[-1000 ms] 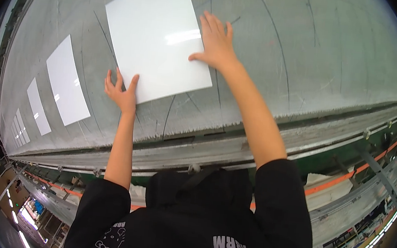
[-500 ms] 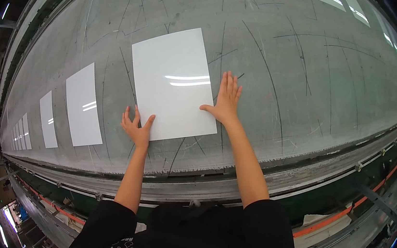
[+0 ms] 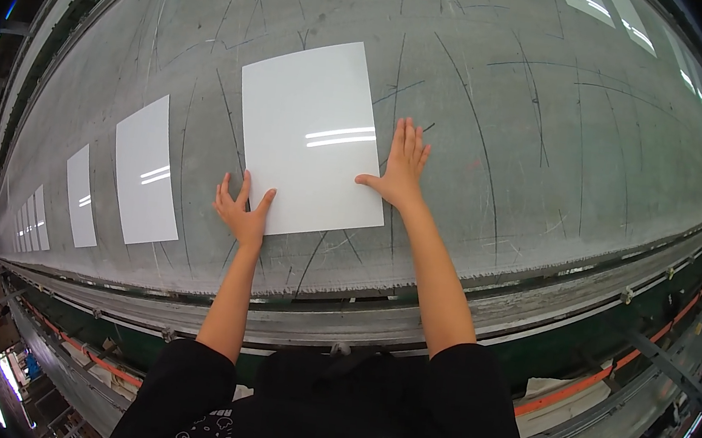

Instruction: The recorder is aligning and smoothing large white glossy sheets on a long industrial conveyor or printing table.

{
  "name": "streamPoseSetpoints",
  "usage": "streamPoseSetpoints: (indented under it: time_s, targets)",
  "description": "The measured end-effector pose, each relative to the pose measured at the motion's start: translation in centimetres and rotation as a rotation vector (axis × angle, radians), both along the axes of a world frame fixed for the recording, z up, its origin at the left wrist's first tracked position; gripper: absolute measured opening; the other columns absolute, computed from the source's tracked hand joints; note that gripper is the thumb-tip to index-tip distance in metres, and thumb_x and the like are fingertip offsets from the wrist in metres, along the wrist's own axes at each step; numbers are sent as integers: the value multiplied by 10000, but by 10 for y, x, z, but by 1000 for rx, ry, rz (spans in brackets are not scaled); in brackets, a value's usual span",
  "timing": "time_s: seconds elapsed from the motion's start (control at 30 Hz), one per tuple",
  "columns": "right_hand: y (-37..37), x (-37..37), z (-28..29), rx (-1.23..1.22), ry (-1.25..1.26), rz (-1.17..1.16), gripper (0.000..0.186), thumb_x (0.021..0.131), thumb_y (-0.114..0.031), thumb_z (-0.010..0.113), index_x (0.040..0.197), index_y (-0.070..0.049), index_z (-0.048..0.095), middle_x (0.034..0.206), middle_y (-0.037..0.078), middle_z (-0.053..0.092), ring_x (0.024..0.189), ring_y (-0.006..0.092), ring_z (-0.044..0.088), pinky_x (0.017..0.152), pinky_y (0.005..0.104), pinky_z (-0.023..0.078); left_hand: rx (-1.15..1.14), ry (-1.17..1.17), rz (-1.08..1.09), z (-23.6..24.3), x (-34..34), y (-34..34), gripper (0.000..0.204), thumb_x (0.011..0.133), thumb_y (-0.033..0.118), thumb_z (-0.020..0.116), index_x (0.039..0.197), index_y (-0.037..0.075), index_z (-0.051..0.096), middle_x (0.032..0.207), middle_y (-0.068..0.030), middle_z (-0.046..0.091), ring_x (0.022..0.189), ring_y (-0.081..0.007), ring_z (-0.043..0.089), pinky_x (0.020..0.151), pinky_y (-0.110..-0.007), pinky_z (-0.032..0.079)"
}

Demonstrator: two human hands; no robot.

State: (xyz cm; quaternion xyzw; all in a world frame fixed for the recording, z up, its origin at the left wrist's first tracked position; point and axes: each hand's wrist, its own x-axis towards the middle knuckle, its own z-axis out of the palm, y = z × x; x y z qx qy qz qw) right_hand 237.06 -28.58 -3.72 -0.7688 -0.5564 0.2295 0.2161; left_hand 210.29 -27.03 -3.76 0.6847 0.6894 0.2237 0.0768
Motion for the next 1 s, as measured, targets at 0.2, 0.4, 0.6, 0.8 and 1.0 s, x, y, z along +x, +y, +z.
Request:
streamPoseSetpoints:
  time_s: [0.2,0.4,0.6,0.8,1.0]
  targets:
    - [-2,1,-11,-25,-18,13,1180,448,-414,758,1294,-7,44,1347,187,55,1250,334,-30,975,491,-50,46,-18,-10,-13,-5,-3,570,579,458,681,1071,201,553,1220,-102,351,1171,-318,237,959,-513,113]
    - [-2,2,-15,17,-46,26,1179,448,-432,754,1287,11,55,1342,195,65,1246,346,-25,973,496,-39,93,-41,-9,-19,-7,-1,585,561,494,678,1054,204,558,1211,-99,356,1169,-319,240,956,-534,109]
    - [0,0,-17,56,-67,-1,1167,445,-465,743,1287,4,84,1336,184,101,1249,335,8,978,496,-12,64,-31,9,-19,-6,-1,594,555,515,672,1053,211,559,1218,-93,347,1179,-316,230,961,-538,98]
    - [1,-1,-20,69,-79,-46,1162,430,-475,743,1287,-7,113,1333,165,131,1251,315,39,984,490,10,55,-21,16,-22,-7,0,588,571,527,656,1054,206,558,1218,-93,346,1181,-315,227,961,-543,94]
    - [1,0,-24,89,-122,-55,1176,420,-558,715,1285,-11,137,1330,159,149,1252,302,59,987,487,29,77,-42,1,-23,-9,0,584,581,527,647,1056,200,556,1217,-96,347,1183,-316,223,960,-540,95]
